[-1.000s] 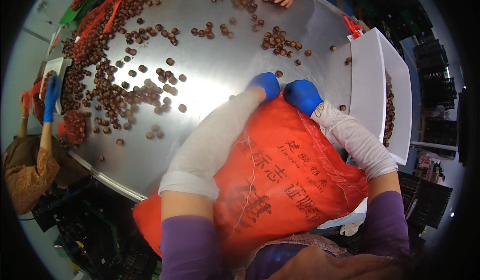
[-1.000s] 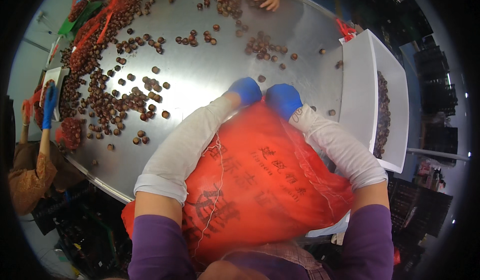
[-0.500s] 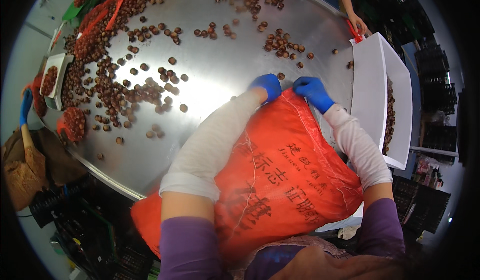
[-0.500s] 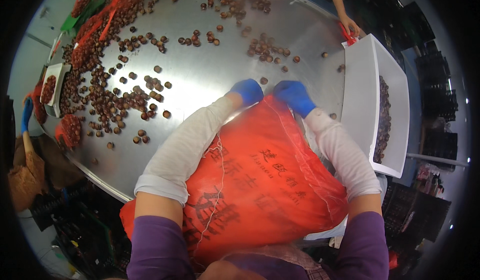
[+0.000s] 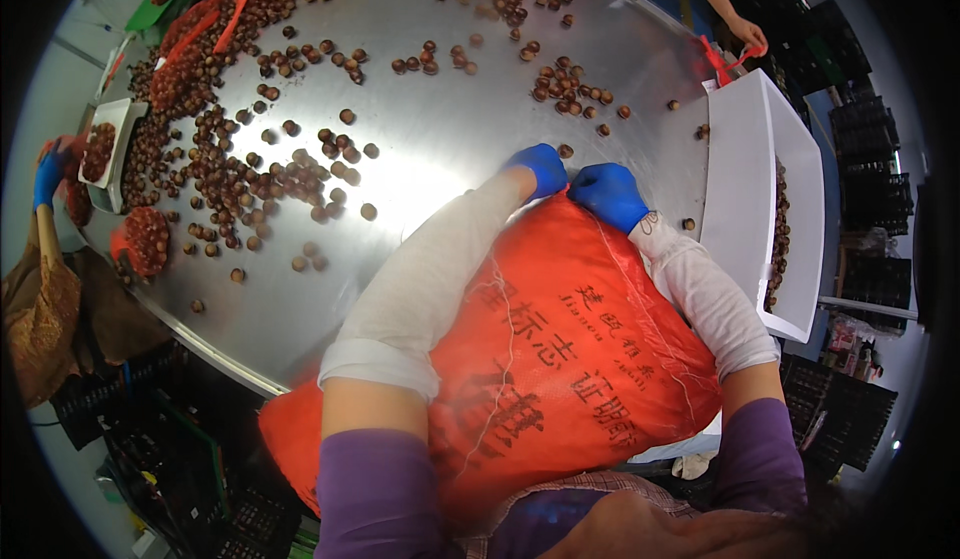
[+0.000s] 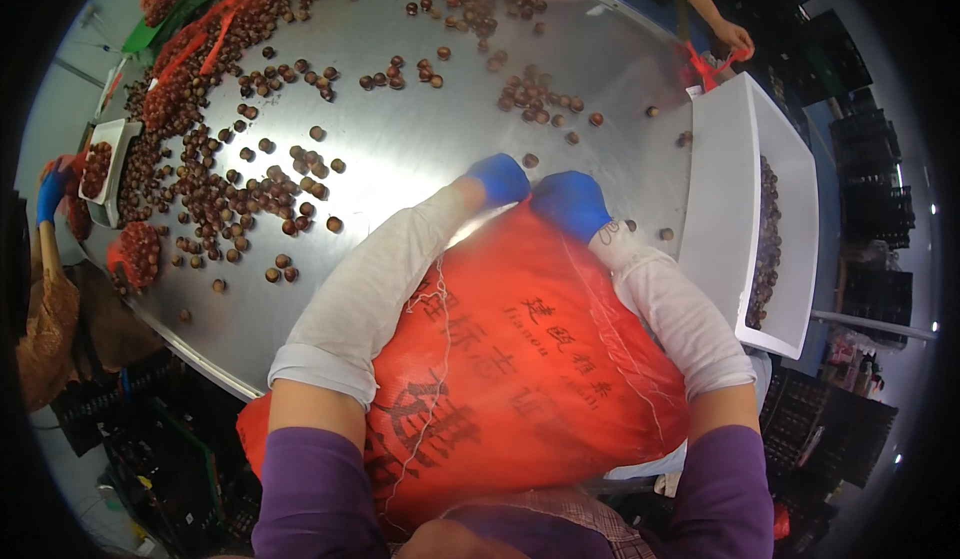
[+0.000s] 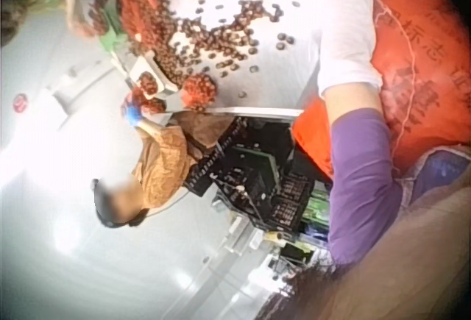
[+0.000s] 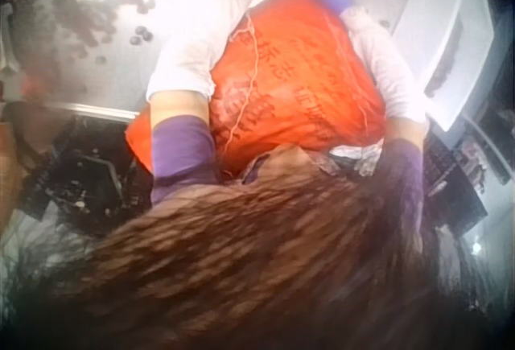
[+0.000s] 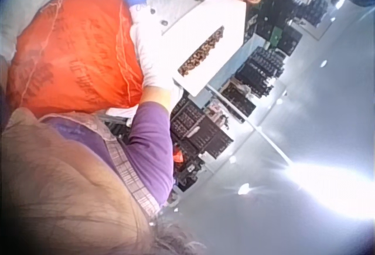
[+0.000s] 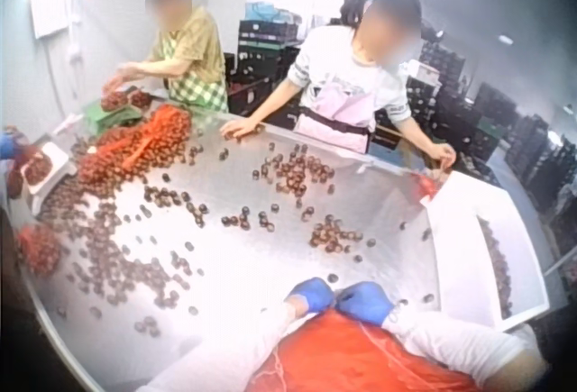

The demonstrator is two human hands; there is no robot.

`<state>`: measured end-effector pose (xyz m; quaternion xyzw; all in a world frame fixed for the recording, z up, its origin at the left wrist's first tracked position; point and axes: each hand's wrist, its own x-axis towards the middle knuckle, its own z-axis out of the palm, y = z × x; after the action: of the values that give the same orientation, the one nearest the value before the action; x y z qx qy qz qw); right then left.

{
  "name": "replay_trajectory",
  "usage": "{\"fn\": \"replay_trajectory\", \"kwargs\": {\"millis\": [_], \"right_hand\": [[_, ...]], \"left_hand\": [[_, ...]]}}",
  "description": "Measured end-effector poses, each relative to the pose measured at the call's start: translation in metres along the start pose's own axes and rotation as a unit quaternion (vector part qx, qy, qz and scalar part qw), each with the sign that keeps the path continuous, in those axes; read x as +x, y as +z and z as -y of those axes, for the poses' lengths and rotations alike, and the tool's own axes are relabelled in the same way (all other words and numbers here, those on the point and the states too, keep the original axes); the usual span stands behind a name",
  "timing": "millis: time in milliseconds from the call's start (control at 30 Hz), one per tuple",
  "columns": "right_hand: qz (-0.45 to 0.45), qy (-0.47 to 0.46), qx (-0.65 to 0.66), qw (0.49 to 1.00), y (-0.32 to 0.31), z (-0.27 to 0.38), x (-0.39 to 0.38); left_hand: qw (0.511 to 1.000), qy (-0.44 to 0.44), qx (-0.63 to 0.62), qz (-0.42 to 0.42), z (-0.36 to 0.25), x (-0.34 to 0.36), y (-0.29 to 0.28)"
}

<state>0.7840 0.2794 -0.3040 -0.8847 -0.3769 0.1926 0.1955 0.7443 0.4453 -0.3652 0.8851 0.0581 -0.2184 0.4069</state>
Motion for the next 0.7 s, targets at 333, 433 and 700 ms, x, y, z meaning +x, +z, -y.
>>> {"fn": "replay_trajectory", "kwargs": {"millis": [333,433,700], "right_hand": [[0.02,0.045,0.197,0.979,-0.048,-0.001,0.004],[0.014,0.017,-0.032,0.999,-0.022,0.003,0.0],[0.05,0.027,-0.109,0.992,-0.012,0.015,0.009]], "left_hand": [[0.995,-0.037,-0.064,-0.072,-0.013,-0.02,-0.009],[0.999,-0.047,-0.023,0.0,-0.015,-0.016,-0.013],[1.0,-0.009,-0.021,0.017,-0.002,0.003,-0.006]]}}
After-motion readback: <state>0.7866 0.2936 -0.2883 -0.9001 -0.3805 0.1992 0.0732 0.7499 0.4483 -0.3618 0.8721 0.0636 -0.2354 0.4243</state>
